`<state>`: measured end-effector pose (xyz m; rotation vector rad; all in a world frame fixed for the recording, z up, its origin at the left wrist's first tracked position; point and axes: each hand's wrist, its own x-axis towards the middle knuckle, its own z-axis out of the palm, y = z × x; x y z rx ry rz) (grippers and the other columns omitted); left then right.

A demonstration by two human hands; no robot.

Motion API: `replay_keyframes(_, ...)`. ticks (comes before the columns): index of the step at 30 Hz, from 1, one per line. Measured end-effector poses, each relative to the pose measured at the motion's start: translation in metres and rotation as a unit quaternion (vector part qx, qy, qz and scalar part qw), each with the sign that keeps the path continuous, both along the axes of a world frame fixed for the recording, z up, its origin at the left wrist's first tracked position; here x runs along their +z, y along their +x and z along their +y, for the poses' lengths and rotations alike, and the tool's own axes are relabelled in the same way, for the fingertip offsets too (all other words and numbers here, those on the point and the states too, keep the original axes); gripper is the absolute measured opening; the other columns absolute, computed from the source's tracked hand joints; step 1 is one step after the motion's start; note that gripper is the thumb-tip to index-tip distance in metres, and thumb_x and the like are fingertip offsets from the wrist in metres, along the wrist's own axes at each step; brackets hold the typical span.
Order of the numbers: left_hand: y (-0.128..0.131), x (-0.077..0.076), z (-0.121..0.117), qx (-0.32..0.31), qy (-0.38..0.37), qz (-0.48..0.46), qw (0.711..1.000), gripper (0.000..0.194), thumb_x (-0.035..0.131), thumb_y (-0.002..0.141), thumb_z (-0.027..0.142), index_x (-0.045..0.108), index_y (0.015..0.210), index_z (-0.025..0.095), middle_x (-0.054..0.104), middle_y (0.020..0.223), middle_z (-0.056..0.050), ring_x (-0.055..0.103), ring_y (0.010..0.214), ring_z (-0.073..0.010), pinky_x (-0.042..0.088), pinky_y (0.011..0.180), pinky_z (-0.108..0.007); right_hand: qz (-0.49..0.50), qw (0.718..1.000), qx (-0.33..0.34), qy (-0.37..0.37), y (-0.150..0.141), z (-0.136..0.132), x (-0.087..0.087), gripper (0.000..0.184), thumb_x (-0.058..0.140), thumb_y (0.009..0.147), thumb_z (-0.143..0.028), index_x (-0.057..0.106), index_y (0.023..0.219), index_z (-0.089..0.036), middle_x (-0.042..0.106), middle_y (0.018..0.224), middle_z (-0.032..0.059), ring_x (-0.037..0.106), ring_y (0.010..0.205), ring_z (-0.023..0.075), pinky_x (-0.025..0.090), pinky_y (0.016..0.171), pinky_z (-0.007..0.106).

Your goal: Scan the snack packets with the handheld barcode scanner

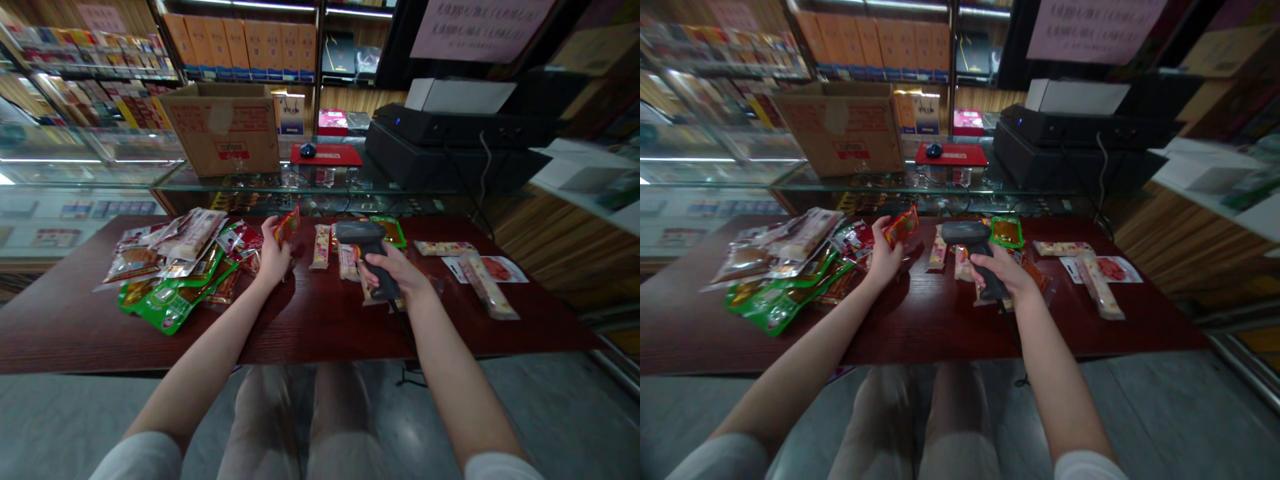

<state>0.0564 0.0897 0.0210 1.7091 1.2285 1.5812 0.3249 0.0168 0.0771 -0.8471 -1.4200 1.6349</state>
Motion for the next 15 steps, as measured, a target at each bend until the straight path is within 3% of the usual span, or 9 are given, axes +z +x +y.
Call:
replay_keyframes(3, -0.021, 0.019, -0.006, 0.093, 0.033, 0.186, 0.978, 0.053, 0.045, 0.075, 0.002, 0.057, 0.123, 0.02, 0.053, 0.13, -0.014, 0.054, 0.123, -0.0272, 0.043, 0.11, -0.048, 0.005, 1.0, -0.014, -0.006, 0.002, 0.0, 0.001, 0.035, 0.069, 0.081, -0.044, 0.054, 0.098, -0.017, 0.052, 0.049, -0.0051, 0.042, 0.04, 0.01, 0.033, 0.043, 0.024)
replay_keyframes(6, -0.043, 0.033, -0.01, 0.184, -0.009, 0.335, 0.924, 0.04, 0.042, 0.081, 0.007, 0.069, 0.11, 0.017, 0.053, 0.133, -0.019, 0.049, 0.127, -0.0363, 0.041, 0.108, -0.054, -0.001, 1.0, -0.022, -0.007, 0.001, 0.0, 0.002, 0.033, 0.068, 0.081, -0.043, 0.055, 0.096, -0.017, 0.052, 0.049, -0.0046, 0.043, 0.041, 0.0103, 0.034, 0.043, 0.024)
replay_keyframes(8, -0.056, 0.033, -0.01, 0.227, -0.046, 0.39, 0.891, 0.04, 0.042, 0.084, 0.011, 0.07, 0.112, 0.016, 0.054, 0.132, -0.023, 0.046, 0.13, -0.0411, 0.037, 0.106, -0.06, -0.006, 1.0, -0.028, -0.003, 0.0, 0.0, 0.002, 0.033, 0.069, 0.08, -0.044, 0.054, 0.093, -0.017, 0.053, 0.049, -0.0045, 0.044, 0.041, 0.0104, 0.033, 0.042, 0.024)
replay_keyframes(12, -0.068, 0.018, -0.004, 0.213, -0.094, 0.459, 0.857, 0.048, 0.05, 0.083, 0.022, 0.063, 0.127, 0.008, 0.054, 0.137, -0.028, 0.034, 0.14, -0.0494, 0.02, 0.109, -0.074, -0.002, 0.999, -0.045, -0.021, -0.001, -0.001, 0.002, 0.035, 0.072, 0.078, -0.045, 0.05, 0.091, -0.02, 0.052, 0.049, -0.0057, 0.043, 0.04, 0.0106, 0.035, 0.042, 0.024)
replay_keyframes(15, -0.067, 0.013, 0.0, 0.195, -0.122, 0.451, 0.862, 0.062, 0.051, 0.086, 0.043, 0.057, 0.132, 0.001, 0.048, 0.144, -0.032, 0.023, 0.144, -0.0528, 0.009, 0.11, -0.077, 0.003, 0.998, -0.061, -0.033, 0.0, -0.002, 0.003, 0.035, 0.072, 0.077, -0.043, 0.049, 0.091, -0.022, 0.051, 0.048, -0.0065, 0.043, 0.04, 0.0107, 0.037, 0.042, 0.025)
